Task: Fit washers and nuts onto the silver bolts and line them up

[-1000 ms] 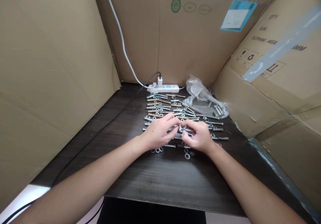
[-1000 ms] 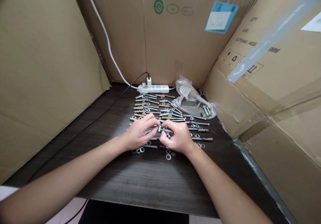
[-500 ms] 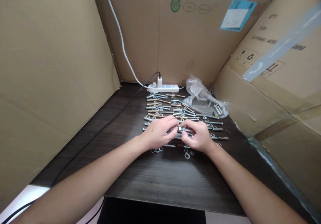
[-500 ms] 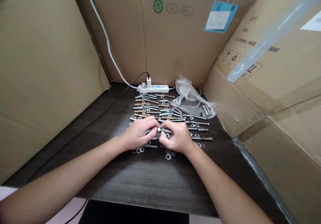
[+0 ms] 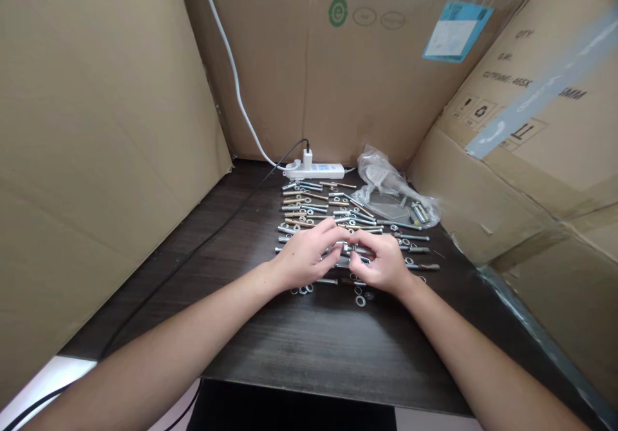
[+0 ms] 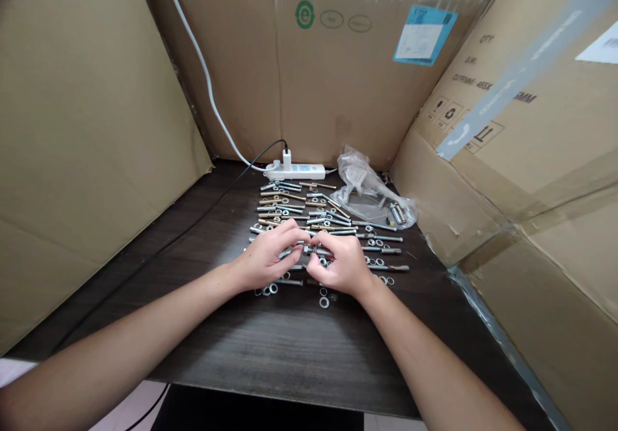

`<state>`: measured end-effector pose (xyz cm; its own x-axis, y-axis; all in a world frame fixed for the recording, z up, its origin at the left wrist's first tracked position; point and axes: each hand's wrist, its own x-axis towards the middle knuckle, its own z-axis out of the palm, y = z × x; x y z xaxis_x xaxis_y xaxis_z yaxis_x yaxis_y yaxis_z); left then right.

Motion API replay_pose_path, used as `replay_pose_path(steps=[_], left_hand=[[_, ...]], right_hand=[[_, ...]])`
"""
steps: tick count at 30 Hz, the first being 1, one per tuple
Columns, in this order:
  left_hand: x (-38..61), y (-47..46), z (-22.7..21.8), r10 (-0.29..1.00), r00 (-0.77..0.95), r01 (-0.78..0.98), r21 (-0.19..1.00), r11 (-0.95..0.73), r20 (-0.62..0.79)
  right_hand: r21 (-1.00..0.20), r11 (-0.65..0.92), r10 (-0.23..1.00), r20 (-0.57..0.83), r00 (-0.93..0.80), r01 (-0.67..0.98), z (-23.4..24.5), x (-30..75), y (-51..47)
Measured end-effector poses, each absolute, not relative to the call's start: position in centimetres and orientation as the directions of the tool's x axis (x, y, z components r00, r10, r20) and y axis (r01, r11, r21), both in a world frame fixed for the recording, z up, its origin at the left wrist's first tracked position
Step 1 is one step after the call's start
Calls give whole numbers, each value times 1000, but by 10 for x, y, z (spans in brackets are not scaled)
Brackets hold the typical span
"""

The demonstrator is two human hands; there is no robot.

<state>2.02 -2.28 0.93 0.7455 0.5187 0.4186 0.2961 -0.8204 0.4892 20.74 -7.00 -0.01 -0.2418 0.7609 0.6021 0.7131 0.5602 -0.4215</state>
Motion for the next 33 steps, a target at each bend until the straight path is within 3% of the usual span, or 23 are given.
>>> replay_pose_path(steps=[23, 33], left_hand=[[23, -22, 10, 520, 781, 346, 453, -822, 346], [22, -25, 13, 537, 770, 331, 504, -798, 345]], right_hand=[[-399, 575, 749, 607, -265, 714, 3, 206, -71], [-411, 562, 764, 590, -260, 718, 0, 207, -70]])
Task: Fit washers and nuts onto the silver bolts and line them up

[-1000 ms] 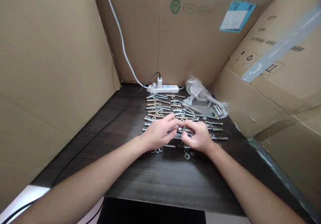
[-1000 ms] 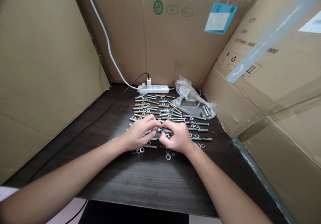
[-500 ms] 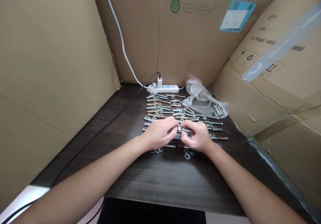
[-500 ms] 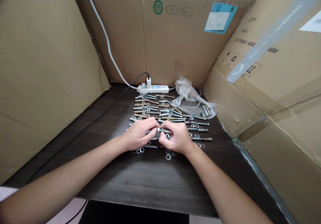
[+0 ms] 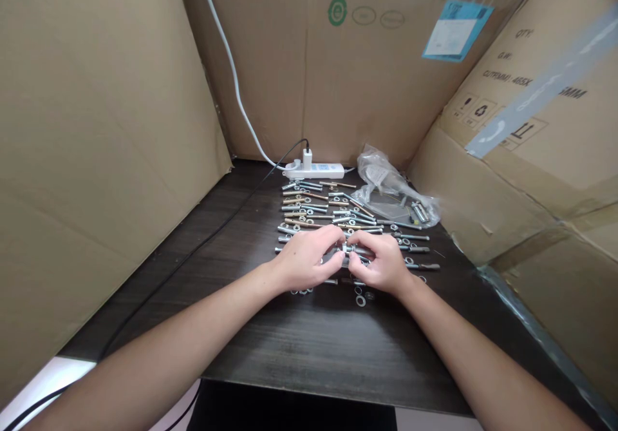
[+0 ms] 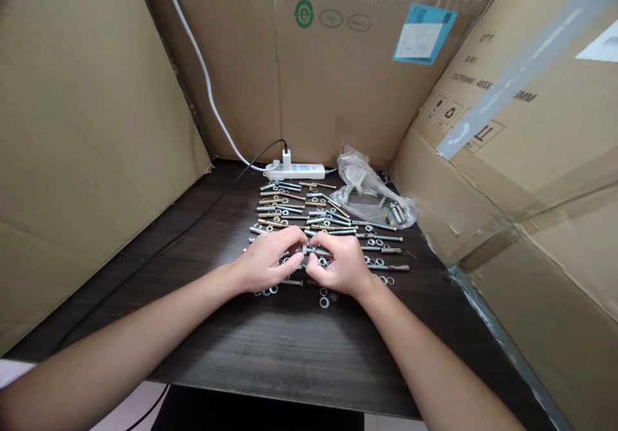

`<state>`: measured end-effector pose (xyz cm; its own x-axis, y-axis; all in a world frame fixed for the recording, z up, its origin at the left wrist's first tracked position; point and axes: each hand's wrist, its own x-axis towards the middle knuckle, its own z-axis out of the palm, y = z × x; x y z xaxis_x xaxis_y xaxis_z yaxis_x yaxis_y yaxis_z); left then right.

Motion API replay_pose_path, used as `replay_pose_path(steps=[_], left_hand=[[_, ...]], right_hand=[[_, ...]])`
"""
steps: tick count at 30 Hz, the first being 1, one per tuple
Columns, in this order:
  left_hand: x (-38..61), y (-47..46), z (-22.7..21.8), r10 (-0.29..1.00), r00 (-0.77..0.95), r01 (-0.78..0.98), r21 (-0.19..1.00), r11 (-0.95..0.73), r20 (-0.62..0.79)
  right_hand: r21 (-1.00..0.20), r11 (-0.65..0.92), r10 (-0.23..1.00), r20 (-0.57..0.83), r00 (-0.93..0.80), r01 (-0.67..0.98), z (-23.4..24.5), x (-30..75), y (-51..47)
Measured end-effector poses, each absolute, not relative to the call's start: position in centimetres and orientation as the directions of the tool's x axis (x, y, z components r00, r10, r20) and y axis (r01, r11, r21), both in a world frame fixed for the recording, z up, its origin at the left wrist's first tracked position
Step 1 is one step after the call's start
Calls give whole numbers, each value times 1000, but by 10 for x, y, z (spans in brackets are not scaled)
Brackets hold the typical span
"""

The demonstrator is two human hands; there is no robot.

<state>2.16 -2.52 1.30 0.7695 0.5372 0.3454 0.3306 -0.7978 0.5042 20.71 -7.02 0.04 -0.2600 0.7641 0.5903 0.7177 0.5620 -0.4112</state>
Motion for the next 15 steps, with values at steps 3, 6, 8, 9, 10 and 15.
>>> replay_pose_path(steps=[3, 6, 8, 9, 10, 15], left_hand=[[22, -26, 13, 543, 765, 338, 502, -796, 345], [23, -25, 11, 565, 742, 346, 515, -784, 362], [25, -25, 10, 605, 697, 349, 554, -756, 386], [25, -24, 9, 632, 666, 342, 591, -731, 396], [26, -24, 9, 666, 633, 326, 644, -692, 395], [33, -24, 11, 813, 576, 29, 992, -125, 86]], right_hand=[[-419, 556, 771, 582, -258, 718, 1, 207, -70], [-418, 551, 775, 578, -257, 722, 1, 207, -70], [-420, 548, 775, 581, -249, 723, 1, 208, -70], [-421, 547, 773, 585, -244, 724, 1, 208, -71], [-422, 546, 772, 588, -239, 724, 1, 208, -71], [-425, 542, 772, 592, -230, 726, 2, 208, -72]])
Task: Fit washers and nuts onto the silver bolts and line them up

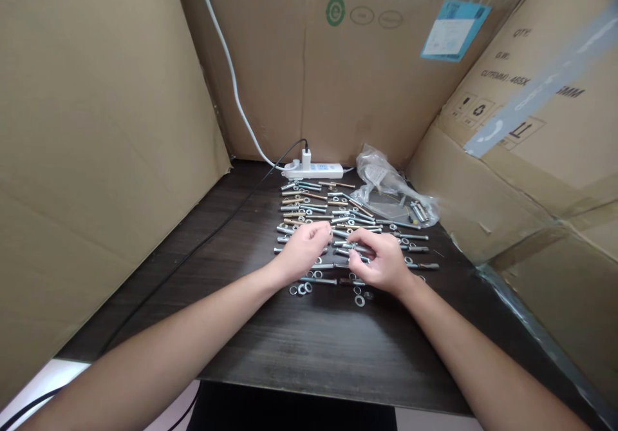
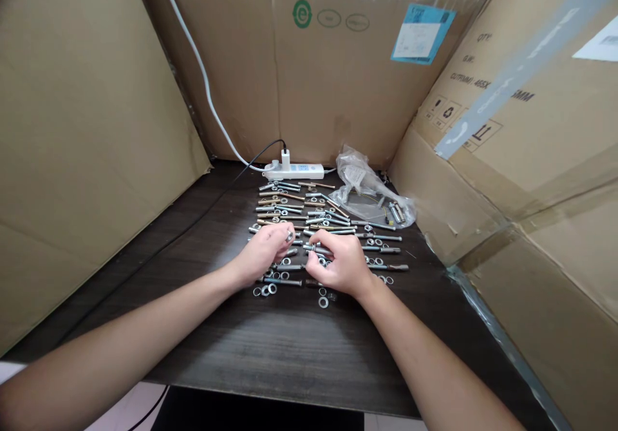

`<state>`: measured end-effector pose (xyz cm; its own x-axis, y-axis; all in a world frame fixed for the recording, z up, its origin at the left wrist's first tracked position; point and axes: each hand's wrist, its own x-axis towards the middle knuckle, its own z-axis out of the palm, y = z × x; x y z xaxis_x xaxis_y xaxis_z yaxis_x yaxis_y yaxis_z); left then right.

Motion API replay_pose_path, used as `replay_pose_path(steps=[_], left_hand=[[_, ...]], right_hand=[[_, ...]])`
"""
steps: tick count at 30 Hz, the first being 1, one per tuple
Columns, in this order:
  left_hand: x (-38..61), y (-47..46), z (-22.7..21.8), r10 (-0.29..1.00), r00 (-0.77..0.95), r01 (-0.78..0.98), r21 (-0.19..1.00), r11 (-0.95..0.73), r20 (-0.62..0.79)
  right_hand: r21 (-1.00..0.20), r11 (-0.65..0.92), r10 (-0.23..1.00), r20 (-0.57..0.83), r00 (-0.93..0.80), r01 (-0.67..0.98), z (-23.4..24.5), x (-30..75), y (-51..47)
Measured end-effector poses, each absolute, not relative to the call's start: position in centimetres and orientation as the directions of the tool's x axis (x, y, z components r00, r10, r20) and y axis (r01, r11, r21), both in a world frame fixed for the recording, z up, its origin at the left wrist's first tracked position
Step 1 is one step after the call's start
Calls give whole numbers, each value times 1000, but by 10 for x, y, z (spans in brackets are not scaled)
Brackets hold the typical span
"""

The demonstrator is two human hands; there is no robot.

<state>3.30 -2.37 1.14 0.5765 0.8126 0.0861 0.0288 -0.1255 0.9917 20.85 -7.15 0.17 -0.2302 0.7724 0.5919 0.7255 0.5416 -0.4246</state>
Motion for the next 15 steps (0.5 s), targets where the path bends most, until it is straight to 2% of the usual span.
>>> replay_pose_path(steps=[3, 6, 9, 15], left_hand=[[34, -23, 13, 713, 677, -67, 951, 302, -179], [32, -23, 15, 573, 763, -55, 854, 517, -298], [32, -22, 14, 513, 787, -44, 800, 599, -341], [35, -25, 10, 503, 771, -32, 766, 642, -390]], right_hand=[[-423, 540, 769, 599, -222, 728, 2, 208, -72], [-428, 537, 772, 597, -219, 727, 2, 208, -72], [-433, 533, 780, 584, -224, 727, 2, 206, -71], [-404, 568, 773, 561, -296, 717, -1, 205, -68]])
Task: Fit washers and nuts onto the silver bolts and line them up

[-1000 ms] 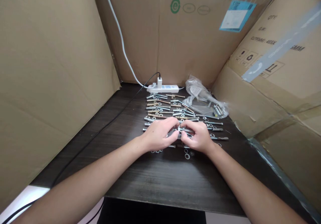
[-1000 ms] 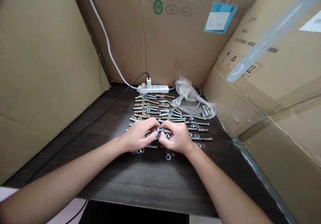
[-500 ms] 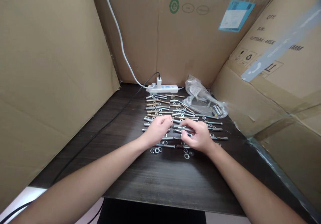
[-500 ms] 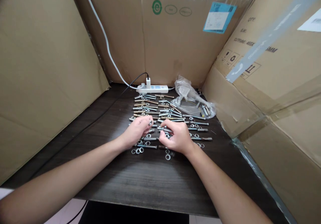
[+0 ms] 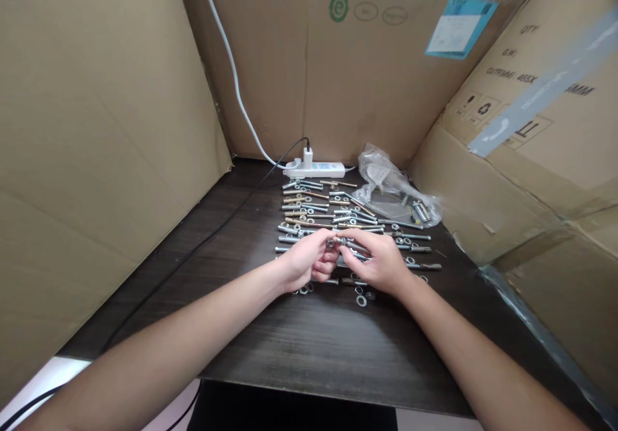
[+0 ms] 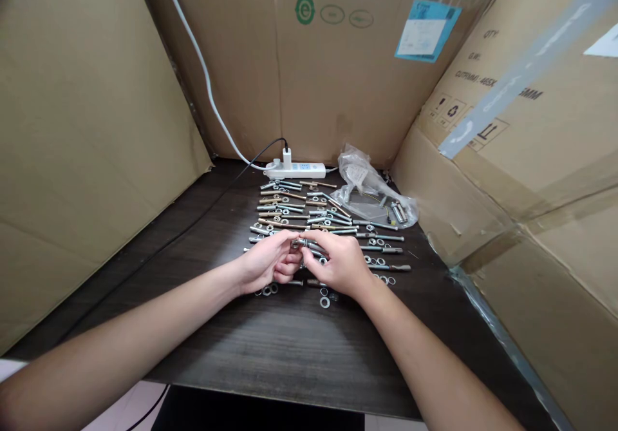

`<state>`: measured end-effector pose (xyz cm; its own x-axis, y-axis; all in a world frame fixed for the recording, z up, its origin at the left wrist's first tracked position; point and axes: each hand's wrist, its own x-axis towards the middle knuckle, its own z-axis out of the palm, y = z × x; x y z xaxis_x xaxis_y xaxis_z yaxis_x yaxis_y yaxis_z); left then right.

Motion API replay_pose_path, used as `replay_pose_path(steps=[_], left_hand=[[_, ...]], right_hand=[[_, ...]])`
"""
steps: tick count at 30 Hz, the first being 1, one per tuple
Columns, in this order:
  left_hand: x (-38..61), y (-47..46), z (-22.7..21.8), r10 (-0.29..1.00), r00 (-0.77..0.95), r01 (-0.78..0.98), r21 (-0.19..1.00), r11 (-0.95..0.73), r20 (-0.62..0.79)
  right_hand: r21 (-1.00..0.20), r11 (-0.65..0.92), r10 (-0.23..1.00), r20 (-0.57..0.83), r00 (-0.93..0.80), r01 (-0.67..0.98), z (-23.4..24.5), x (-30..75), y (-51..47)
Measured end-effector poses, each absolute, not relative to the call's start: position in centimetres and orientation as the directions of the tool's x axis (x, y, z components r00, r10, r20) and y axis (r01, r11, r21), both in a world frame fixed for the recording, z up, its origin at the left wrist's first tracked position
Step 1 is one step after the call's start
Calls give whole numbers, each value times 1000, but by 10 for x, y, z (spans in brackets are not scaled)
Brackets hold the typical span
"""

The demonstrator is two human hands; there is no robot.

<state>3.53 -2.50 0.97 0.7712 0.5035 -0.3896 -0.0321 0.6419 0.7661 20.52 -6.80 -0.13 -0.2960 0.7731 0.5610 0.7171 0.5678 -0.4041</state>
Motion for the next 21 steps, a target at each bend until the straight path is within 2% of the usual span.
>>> replay_pose_path(steps=[11, 21], left_hand=[[36, -25, 7, 492, 770, -9, 763, 646, -407], [35, -24, 8, 484, 775, -8, 760, 650, -406]], right_hand=[[-375, 545, 802, 494, -335, 750, -6, 207, -65], [-390, 530, 809, 497, -312, 753, -6, 206, -66]])
